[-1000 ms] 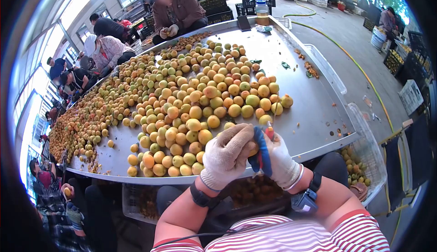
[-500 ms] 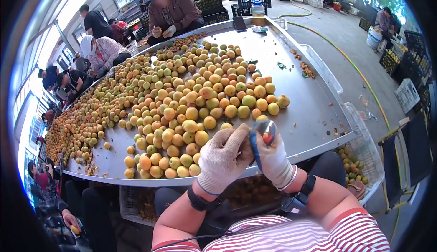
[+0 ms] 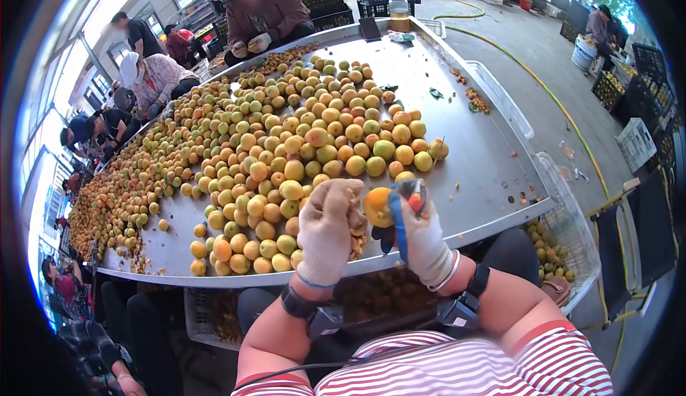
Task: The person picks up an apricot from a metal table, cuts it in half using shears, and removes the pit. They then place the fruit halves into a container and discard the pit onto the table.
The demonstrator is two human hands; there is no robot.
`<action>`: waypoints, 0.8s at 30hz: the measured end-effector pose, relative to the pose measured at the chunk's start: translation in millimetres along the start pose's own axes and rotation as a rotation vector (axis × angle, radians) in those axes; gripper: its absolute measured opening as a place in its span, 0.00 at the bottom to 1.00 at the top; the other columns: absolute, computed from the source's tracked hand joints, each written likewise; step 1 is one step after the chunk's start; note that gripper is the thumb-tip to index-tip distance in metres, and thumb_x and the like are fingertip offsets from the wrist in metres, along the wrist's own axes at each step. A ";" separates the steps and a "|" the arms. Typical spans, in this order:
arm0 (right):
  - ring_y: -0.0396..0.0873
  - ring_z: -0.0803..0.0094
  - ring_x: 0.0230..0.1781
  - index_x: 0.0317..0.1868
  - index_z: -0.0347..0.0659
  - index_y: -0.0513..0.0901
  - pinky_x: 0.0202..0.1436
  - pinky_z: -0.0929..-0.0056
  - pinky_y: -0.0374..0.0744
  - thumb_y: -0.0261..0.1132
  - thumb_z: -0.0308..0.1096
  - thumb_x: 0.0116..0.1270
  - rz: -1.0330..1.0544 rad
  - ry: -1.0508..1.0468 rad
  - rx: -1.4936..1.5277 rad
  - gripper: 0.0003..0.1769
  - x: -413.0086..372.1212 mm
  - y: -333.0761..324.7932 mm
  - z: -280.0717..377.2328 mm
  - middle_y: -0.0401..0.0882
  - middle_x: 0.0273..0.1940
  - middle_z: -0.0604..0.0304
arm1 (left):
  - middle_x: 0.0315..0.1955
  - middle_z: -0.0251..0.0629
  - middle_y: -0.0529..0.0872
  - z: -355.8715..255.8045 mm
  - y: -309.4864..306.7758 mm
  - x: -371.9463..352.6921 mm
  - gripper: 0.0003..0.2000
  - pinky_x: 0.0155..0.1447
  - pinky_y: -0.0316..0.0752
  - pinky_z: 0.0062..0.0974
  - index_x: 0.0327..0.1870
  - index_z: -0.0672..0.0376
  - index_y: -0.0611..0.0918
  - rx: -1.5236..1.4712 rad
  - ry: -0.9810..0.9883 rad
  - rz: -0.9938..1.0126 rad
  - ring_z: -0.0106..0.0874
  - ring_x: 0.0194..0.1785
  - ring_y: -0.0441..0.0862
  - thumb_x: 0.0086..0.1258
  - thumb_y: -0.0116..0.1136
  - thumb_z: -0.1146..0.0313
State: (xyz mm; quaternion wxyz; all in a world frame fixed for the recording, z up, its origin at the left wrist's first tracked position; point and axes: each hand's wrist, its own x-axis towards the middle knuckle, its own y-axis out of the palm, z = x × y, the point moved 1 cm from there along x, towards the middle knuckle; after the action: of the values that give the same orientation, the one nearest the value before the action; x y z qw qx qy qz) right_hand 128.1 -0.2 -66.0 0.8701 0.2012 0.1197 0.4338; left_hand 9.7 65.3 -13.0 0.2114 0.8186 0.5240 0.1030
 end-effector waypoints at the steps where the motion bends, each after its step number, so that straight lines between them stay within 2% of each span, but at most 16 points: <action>1: 0.77 0.79 0.29 0.50 0.42 0.76 0.30 0.79 0.79 0.63 0.30 0.76 -0.001 0.084 0.098 0.07 -1.1 1.8 10.9 0.78 0.36 0.65 | 0.24 0.31 0.80 1.1 -6.0 4.5 0.09 0.32 0.73 0.20 0.41 0.65 0.85 0.002 0.001 0.001 0.21 0.27 0.77 0.76 0.55 0.70; 2: 0.76 0.82 0.26 0.49 0.43 0.77 0.22 0.79 0.76 0.63 0.33 0.76 0.084 0.163 0.060 0.07 -1.4 -2.6 25.2 0.78 0.32 0.68 | 0.23 0.29 0.77 6.9 -16.0 13.1 0.10 0.29 0.69 0.18 0.41 0.65 0.84 0.040 0.028 0.005 0.19 0.24 0.74 0.77 0.54 0.68; 3: 0.76 0.82 0.26 0.49 0.43 0.77 0.22 0.79 0.76 0.63 0.33 0.76 0.084 0.163 0.062 0.07 2.6 -7.5 32.5 0.78 0.32 0.68 | 0.22 0.27 0.74 12.8 -24.4 20.6 0.12 0.26 0.66 0.17 0.41 0.65 0.84 0.076 0.053 0.009 0.18 0.21 0.70 0.79 0.53 0.66; 5: 0.77 0.83 0.29 0.49 0.43 0.78 0.26 0.81 0.76 0.64 0.33 0.75 0.371 0.154 -0.157 0.07 10.0 -13.6 41.6 0.77 0.30 0.69 | 0.22 0.28 0.75 18.3 -29.7 25.7 0.13 0.25 0.66 0.17 0.42 0.67 0.83 0.212 0.033 0.004 0.18 0.21 0.71 0.80 0.53 0.64; 7: 0.75 0.85 0.34 0.45 0.40 0.81 0.39 0.80 0.78 0.68 0.33 0.71 0.662 0.111 -0.414 0.08 10.6 -15.8 52.0 0.80 0.32 0.68 | 0.23 0.28 0.77 22.2 -28.4 26.3 0.14 0.26 0.67 0.17 0.42 0.65 0.83 0.326 -0.167 0.096 0.18 0.22 0.72 0.80 0.53 0.62; 8: 0.75 0.84 0.34 0.45 0.39 0.82 0.40 0.79 0.78 0.68 0.34 0.70 0.794 0.067 -0.565 0.09 12.0 -18.4 53.6 0.81 0.33 0.68 | 0.25 0.28 0.81 25.9 -33.8 30.4 0.14 0.27 0.69 0.18 0.44 0.64 0.83 0.397 -0.247 0.154 0.20 0.23 0.75 0.80 0.53 0.61; 9: 0.76 0.84 0.35 0.45 0.39 0.83 0.42 0.79 0.79 0.69 0.34 0.70 0.923 0.020 -0.717 0.09 12.5 -18.4 55.7 0.81 0.33 0.67 | 0.25 0.31 0.84 32.2 -27.9 31.9 0.15 0.28 0.72 0.21 0.43 0.64 0.84 0.612 0.174 0.278 0.21 0.22 0.76 0.79 0.54 0.60; 10: 0.77 0.82 0.37 0.46 0.40 0.84 0.45 0.79 0.80 0.71 0.35 0.70 0.840 0.139 -0.731 0.10 7.9 -13.0 67.2 0.82 0.33 0.66 | 0.26 0.33 0.84 35.2 -30.6 32.0 0.15 0.30 0.74 0.22 0.42 0.64 0.85 0.748 0.075 0.244 0.21 0.24 0.78 0.78 0.55 0.59; 11: 0.77 0.82 0.37 0.46 0.40 0.84 0.45 0.79 0.80 0.71 0.35 0.70 0.841 0.140 -0.729 0.10 12.2 -14.5 67.0 0.82 0.33 0.66 | 0.27 0.35 0.85 36.7 -32.4 30.9 0.16 0.32 0.75 0.23 0.41 0.64 0.85 0.882 -0.028 0.210 0.21 0.26 0.80 0.77 0.55 0.59; 12: 0.77 0.82 0.38 0.46 0.40 0.84 0.44 0.79 0.80 0.71 0.35 0.70 0.704 0.203 -0.636 0.10 18.8 -19.4 66.2 0.82 0.34 0.65 | 0.32 0.40 0.87 37.4 -31.1 28.0 0.14 0.40 0.79 0.28 0.42 0.61 0.86 0.917 -0.136 0.189 0.27 0.34 0.86 0.75 0.58 0.57; 13: 0.78 0.82 0.38 0.45 0.40 0.84 0.44 0.80 0.80 0.71 0.35 0.70 0.567 0.264 -0.543 0.09 24.1 -22.8 66.9 0.83 0.35 0.65 | 0.32 0.40 0.87 41.1 -31.2 26.7 0.14 0.40 0.79 0.28 0.42 0.61 0.86 0.919 -0.136 0.190 0.27 0.34 0.86 0.75 0.58 0.57; 15: 0.79 0.84 0.34 0.46 0.36 0.82 0.38 0.80 0.81 0.69 0.33 0.73 0.355 0.091 -0.347 0.09 30.7 -23.8 76.4 0.83 0.36 0.66 | 0.34 0.37 0.87 47.2 -28.3 24.5 0.10 0.44 0.80 0.29 0.47 0.57 0.88 1.253 0.095 0.321 0.29 0.38 0.85 0.74 0.61 0.63; 16: 0.80 0.82 0.35 0.47 0.36 0.82 0.38 0.79 0.81 0.69 0.33 0.73 0.291 0.078 -0.364 0.10 33.9 -26.1 81.6 0.83 0.36 0.65 | 0.38 0.37 0.87 44.7 -23.4 20.0 0.08 0.46 0.80 0.29 0.47 0.56 0.88 1.406 0.220 0.337 0.32 0.39 0.86 0.73 0.62 0.66; 19: 0.81 0.80 0.35 0.50 0.35 0.79 0.38 0.76 0.82 0.69 0.33 0.73 0.176 -0.009 -0.407 0.12 40.2 -32.5 87.0 0.84 0.37 0.62 | 0.43 0.39 0.87 45.8 -20.0 15.1 0.09 0.48 0.81 0.29 0.49 0.53 0.89 1.345 0.167 0.411 0.36 0.43 0.87 0.71 0.64 0.67; 21: 0.83 0.78 0.35 0.52 0.35 0.78 0.38 0.75 0.83 0.69 0.33 0.73 0.126 -0.084 -0.432 0.14 42.1 -36.5 88.4 0.85 0.38 0.60 | 0.41 0.38 0.86 45.7 -20.0 16.4 0.10 0.48 0.81 0.27 0.49 0.54 0.89 1.329 0.177 0.410 0.32 0.42 0.88 0.70 0.65 0.69; 24: 0.84 0.75 0.36 0.55 0.36 0.74 0.40 0.74 0.83 0.67 0.33 0.74 0.077 -0.053 -0.518 0.16 44.9 -39.4 85.2 0.86 0.39 0.56 | 0.38 0.36 0.85 34.8 -22.9 26.6 0.08 0.44 0.81 0.24 0.46 0.58 0.89 0.989 0.054 0.200 0.25 0.39 0.87 0.68 0.67 0.70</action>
State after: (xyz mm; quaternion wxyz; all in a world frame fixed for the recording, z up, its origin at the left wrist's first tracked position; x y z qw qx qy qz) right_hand 215.2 -6.4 -9.5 0.8781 -0.0126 -0.0261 0.4775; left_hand 16.1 89.3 -55.7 -0.2261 0.8641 0.4342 -0.1169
